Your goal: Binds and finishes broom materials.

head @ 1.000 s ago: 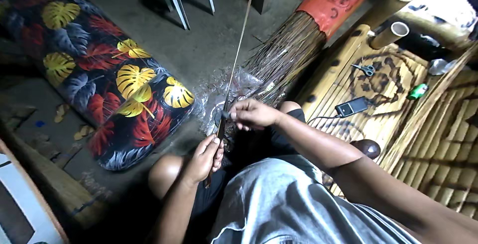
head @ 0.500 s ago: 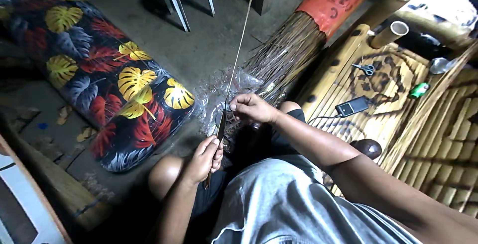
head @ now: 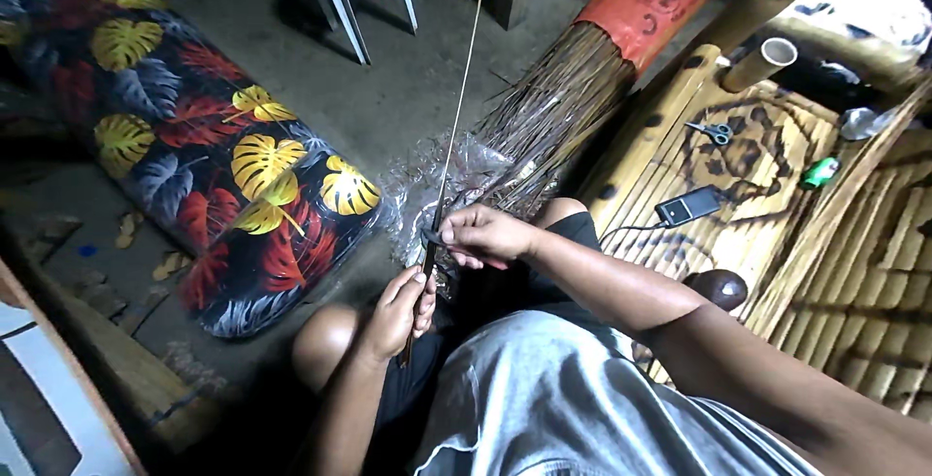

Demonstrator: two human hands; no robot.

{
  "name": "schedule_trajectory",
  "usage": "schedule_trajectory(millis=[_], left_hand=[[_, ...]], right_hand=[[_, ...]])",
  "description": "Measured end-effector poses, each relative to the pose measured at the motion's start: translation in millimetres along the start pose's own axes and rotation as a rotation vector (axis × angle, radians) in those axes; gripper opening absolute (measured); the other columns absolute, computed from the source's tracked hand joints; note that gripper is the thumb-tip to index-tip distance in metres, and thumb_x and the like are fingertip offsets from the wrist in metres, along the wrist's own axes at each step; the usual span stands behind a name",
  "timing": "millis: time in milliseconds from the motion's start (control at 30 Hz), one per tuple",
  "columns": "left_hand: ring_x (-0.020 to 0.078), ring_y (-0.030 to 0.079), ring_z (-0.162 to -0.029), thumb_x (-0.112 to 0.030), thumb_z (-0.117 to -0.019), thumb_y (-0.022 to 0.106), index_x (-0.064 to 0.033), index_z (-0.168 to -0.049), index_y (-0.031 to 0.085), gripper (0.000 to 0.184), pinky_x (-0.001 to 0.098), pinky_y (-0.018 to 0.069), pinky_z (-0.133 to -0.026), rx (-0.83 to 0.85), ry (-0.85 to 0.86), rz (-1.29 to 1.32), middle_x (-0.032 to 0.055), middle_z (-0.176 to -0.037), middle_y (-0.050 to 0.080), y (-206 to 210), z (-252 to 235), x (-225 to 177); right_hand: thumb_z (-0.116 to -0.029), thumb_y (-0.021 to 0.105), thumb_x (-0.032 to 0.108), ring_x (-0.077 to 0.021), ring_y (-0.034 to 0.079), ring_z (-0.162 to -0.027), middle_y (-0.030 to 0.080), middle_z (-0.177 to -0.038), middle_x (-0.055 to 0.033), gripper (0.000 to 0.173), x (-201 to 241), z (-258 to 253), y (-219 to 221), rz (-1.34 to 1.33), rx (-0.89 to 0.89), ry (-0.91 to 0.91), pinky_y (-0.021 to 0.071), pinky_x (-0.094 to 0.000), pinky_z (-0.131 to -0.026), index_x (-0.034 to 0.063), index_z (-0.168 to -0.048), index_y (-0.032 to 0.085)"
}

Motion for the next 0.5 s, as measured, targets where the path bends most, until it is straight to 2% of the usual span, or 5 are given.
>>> schedule_trajectory(millis=[100,233,433,500], left_hand=[[0.0031,0.042,-0.045,-0.024,-0.1085,0.023,-0.0122,-0.096,0.055,0.035,0.0166,0.0393,-0.042,0.017,-0.015,0.036,-0.0067,-0.062,0.043,-1,1,2],[0.0024,0.041,-0.042,-0.024,-0.1069,0.022,-0.0125,-0.098,0.057,0.038,0.0157,0.0360,-0.038,0.102,-0.075,0.178,-0.0071,-0.060,0.042,2,5,3],[0.0023,0.043,-0.040,-0.028,-0.1060,0.029,-0.0088,-0.111,0.064,0.041,0.0160,0.0369,-0.037,0.275,-0.118,0.351,-0.0071,-0.057,0.044,6,8,3],[0.0028,0.044,-0.040,-0.028,-0.1057,0.032,-0.0080,-0.115,0.065,0.040,0.0165,0.0373,-0.037,0.312,-0.139,0.391,-0.0067,-0.057,0.045,7,10,3]], right_hand=[[-0.1073,0.046,0.021,-0.0076,0.054,-0.047,0.061,-0.063,-0.0035,0.028,-6,-2,2,-0.045,-0.004,-0.020,0.0475,-0.0222,-0.045,0.0027,-0.096,0.064],[-0.1047,0.052,0.018,-0.0096,0.057,-0.052,0.064,-0.067,-0.0036,0.024,-6,-8,-16,0.056,-0.062,-0.151,0.0497,-0.0249,-0.049,0.0014,-0.095,0.067],[-0.1036,0.055,0.014,-0.0077,0.063,-0.064,0.066,-0.075,-0.0011,0.020,15,-9,-33,0.233,-0.127,-0.326,0.0553,-0.0260,-0.059,-0.0011,-0.099,0.067],[-0.1040,0.054,0.014,-0.0076,0.061,-0.063,0.066,-0.076,-0.0012,0.021,20,-9,-42,0.217,-0.177,-0.345,0.0537,-0.0257,-0.057,-0.0017,-0.104,0.068]])
Point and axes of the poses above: each hand's wrist, its own z-axis away from the middle knuckle, its own y-axis out of the palm, x = y × z, the point moved 7 cm from there along -z, towards the middle knuckle
